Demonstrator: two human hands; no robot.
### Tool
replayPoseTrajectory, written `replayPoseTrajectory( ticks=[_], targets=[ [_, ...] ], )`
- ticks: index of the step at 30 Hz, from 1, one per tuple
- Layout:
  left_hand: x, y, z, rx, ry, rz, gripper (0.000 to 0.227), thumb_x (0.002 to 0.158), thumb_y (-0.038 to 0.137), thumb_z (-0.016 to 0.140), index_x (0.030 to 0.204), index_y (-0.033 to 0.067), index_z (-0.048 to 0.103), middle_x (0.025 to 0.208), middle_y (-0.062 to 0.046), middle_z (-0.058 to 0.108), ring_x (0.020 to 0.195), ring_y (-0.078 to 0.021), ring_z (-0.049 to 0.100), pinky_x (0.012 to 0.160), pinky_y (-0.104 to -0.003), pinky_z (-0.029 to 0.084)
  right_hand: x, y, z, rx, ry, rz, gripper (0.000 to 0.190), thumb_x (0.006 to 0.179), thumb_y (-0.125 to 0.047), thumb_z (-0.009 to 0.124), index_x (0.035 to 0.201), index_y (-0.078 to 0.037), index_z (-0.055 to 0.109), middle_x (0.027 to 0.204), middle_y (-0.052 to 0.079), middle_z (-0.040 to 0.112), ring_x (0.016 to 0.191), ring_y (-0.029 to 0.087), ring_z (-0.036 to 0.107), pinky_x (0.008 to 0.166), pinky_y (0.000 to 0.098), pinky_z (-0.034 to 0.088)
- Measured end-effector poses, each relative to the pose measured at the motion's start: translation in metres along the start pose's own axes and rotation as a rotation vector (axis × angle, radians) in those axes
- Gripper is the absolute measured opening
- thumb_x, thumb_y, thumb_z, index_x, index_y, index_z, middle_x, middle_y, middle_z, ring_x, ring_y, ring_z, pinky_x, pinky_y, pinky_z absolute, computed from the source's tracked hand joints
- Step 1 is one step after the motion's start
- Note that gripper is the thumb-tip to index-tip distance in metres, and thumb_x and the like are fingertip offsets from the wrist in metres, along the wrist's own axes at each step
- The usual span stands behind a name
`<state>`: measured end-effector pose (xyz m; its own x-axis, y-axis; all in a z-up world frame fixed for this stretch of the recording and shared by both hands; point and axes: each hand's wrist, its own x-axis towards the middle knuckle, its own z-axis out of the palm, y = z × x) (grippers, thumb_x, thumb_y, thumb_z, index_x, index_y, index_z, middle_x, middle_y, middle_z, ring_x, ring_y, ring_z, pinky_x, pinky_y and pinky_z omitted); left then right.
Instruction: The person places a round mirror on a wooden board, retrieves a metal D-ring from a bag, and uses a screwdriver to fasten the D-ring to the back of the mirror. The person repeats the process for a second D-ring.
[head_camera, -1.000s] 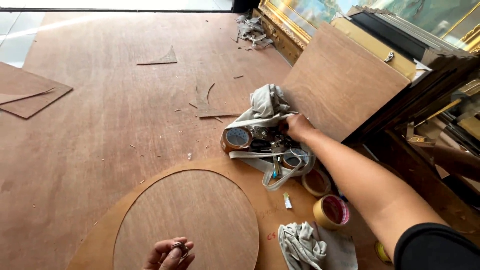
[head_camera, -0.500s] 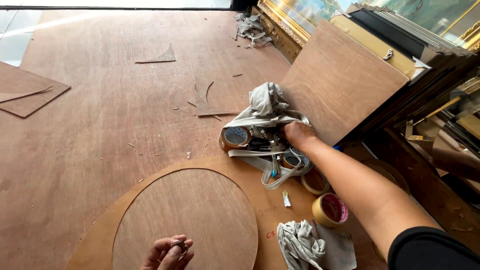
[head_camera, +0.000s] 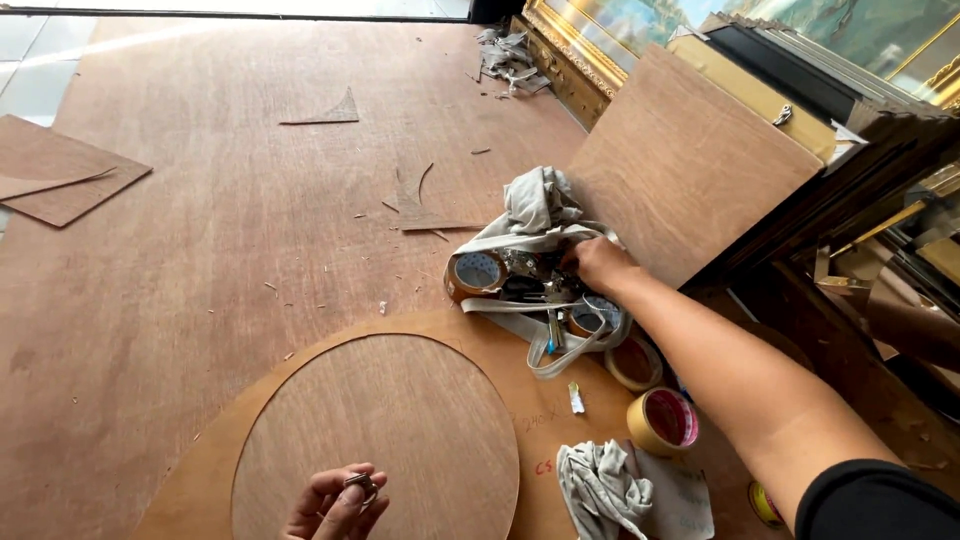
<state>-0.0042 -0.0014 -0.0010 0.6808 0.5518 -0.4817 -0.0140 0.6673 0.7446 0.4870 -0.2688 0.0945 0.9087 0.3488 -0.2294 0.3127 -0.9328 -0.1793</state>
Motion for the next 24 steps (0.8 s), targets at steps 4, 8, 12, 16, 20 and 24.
replayPoseTrajectory(
  ticks=[4,8,12,16,20,24],
  targets=[
    [0.002,-0.007,-0.002,-0.008,-0.031,0.047,0.009,0.1,-0.008,0.071,0.108,-0.0069,0.076,0.128,-0.029,0.082,0.117,-0.045,0.084,0.099,-0.056,0.069,0.005,0.01,0.012,-0.237,-0.015,-0.044,0.049,0.105,-0.009,0.057,0.127,-0.04,0.088,0.133,0.0,0.084,0.111,0.029,0.082,0.097,0.0408,0.065],
    [0.001,-0.01,-0.002,-0.02,-0.028,0.076,0.008,0.098,-0.009,0.074,0.105,-0.0069,0.076,0.126,-0.028,0.083,0.115,-0.0439,0.084,0.096,-0.055,0.07,0.022,0.027,0.035,-0.49,0.061,-0.206,0.034,0.111,-0.022,0.057,0.123,-0.034,0.087,0.114,0.014,0.084,0.104,0.034,0.082,0.091,0.0501,0.069],
    [-0.003,0.002,0.003,-0.069,-0.052,0.08,0.006,0.101,-0.007,0.071,0.106,-0.0082,0.075,0.126,-0.027,0.081,0.111,-0.0426,0.082,0.091,-0.049,0.067,0.004,0.015,0.029,-0.36,0.17,-0.124,0.046,0.118,-0.011,0.038,0.099,-0.002,0.078,0.103,0.02,0.076,0.084,0.032,0.076,0.073,0.0443,0.067],
    [-0.002,0.029,0.006,-0.046,-0.017,0.181,0.006,0.107,0.005,0.069,0.112,0.0023,0.073,0.11,-0.022,0.082,0.081,-0.0299,0.077,0.063,-0.04,0.063,-0.032,-0.003,0.042,0.335,0.44,0.175,0.048,0.102,-0.049,0.047,0.113,-0.016,0.082,0.115,0.013,0.082,0.103,0.037,0.073,0.088,0.0523,0.051],
    [-0.029,0.074,0.012,0.161,0.291,0.293,0.022,0.115,0.024,0.056,0.1,0.0067,0.056,0.086,-0.01,0.058,0.063,-0.0211,0.048,0.052,-0.035,0.038,-0.177,-0.048,0.055,1.832,-0.181,0.3,0.036,0.105,-0.038,0.05,0.073,-0.023,0.043,0.066,-0.005,0.036,0.055,0.011,0.026,0.049,0.0278,0.02],
    [-0.031,0.073,-0.022,0.323,0.445,0.239,0.017,0.104,0.026,0.068,0.099,0.0105,0.062,0.097,0.001,0.064,0.092,-0.0133,0.055,0.082,-0.031,0.045,-0.322,-0.08,0.087,1.931,-0.398,0.378,0.035,0.119,-0.032,0.056,0.087,-0.021,0.048,0.071,-0.008,0.036,0.056,0.005,0.023,0.046,0.0221,0.016]
  ],
)
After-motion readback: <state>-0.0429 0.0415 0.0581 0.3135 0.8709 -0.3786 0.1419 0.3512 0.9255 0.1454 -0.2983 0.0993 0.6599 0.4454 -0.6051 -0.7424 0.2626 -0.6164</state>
